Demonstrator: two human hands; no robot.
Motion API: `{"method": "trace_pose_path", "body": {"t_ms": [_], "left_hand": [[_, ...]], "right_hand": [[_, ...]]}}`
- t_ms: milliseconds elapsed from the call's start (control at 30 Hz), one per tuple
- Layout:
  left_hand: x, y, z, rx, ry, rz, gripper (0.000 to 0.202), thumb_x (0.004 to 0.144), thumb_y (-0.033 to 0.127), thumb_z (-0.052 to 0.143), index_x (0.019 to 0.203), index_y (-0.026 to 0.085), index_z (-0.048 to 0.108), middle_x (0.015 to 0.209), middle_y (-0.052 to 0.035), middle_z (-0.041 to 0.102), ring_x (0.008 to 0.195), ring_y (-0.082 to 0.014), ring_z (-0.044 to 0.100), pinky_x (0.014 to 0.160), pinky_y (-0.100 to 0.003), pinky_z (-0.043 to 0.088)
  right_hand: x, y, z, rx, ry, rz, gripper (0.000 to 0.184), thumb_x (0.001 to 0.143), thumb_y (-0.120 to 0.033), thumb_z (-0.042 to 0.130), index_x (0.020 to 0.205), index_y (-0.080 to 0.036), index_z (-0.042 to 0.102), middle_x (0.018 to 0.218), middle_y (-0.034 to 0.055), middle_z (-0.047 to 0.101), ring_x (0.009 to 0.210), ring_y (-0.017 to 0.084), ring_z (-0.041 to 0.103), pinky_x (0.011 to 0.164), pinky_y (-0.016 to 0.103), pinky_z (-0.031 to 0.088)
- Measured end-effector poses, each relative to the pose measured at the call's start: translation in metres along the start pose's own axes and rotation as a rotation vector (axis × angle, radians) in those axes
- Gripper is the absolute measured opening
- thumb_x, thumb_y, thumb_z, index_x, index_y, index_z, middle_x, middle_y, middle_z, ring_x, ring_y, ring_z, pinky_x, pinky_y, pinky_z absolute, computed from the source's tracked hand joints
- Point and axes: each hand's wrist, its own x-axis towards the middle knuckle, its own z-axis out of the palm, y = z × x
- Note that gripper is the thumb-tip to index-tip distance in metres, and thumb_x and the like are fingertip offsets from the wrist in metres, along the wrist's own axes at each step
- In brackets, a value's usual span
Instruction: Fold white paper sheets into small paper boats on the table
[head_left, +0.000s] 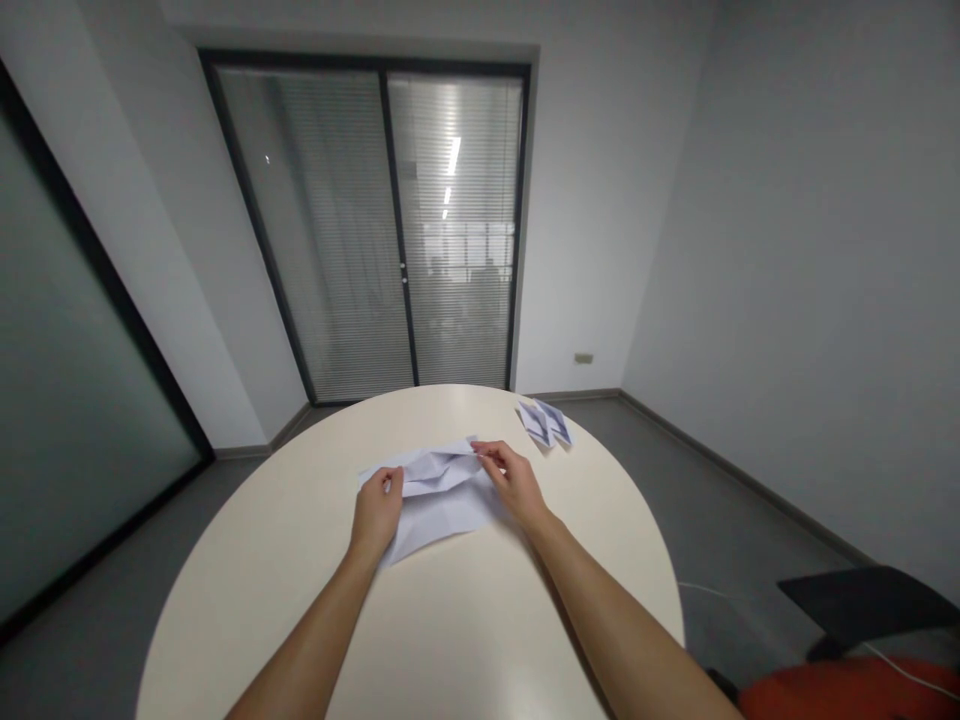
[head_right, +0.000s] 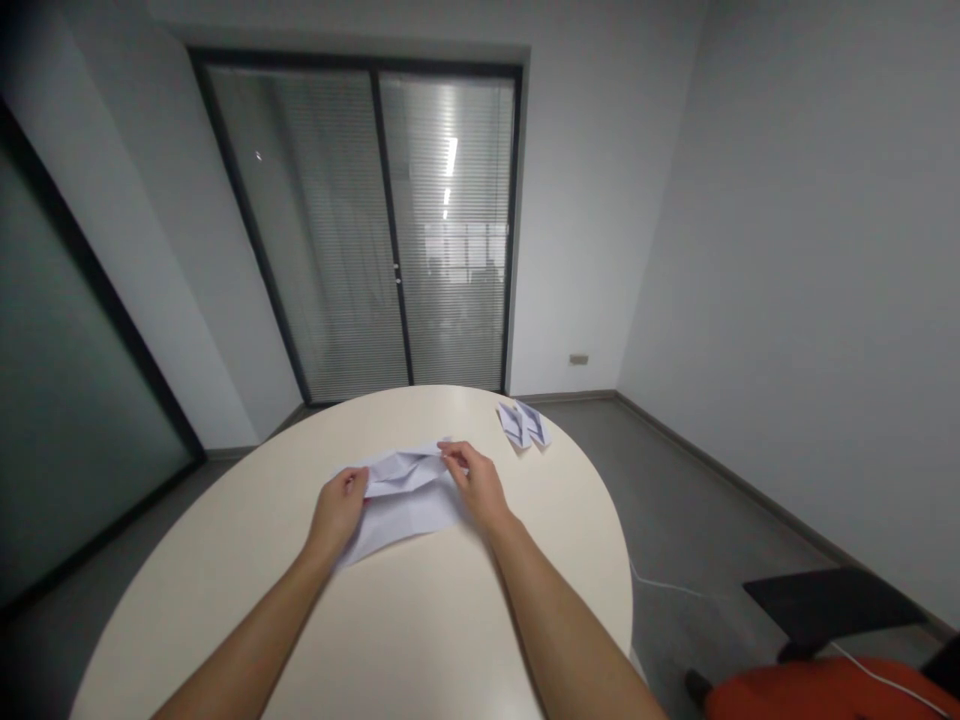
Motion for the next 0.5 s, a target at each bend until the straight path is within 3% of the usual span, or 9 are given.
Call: {"method": "trace_pose_path", "body": {"t_ms": [100,300,500], "left_hand": [[0.005,-0.008,0.003,-0.106,0.000,-0.078,0.045,0.085,0.058,0.048,0.080,0.018,0.068,0.082,-0.0093,0.073,0.078,-0.0256,0.068,0.070,-0.034,0.053],[0.011,-0.016,0.009,-0.381,-0.001,-0.231,0.046,0.076,0.061,0.058,0.081,0.016,0.066,0.083,-0.0079,0.071,0.080,-0.0240,0.068,0.070,-0.035,0.058],[0.010,-0.008,0.005,-0.454,0.018,-0.222,0.043,0.078,0.058,0.062,0.087,0.016,0.067,0.085,-0.0072,0.073,0.082,-0.0230,0.070,0.073,-0.036,0.060]], "right_hand": [[0.000,0.000,0.004,0.117,0.010,0.004,0.017,0.096,-0.040,0.056,0.095,-0.024,0.061,0.129,0.0112,0.069,0.109,0.022,0.068,0.089,0.035,0.052],[0.000,-0.005,0.004,0.175,0.029,0.004,0.017,0.097,-0.040,0.056,0.093,-0.024,0.058,0.133,0.0118,0.066,0.120,0.024,0.063,0.093,0.036,0.051],[0.001,-0.003,0.003,0.225,0.049,0.009,0.022,0.095,-0.046,0.057,0.093,-0.024,0.058,0.133,0.0116,0.065,0.106,0.022,0.067,0.087,0.037,0.057]]}}
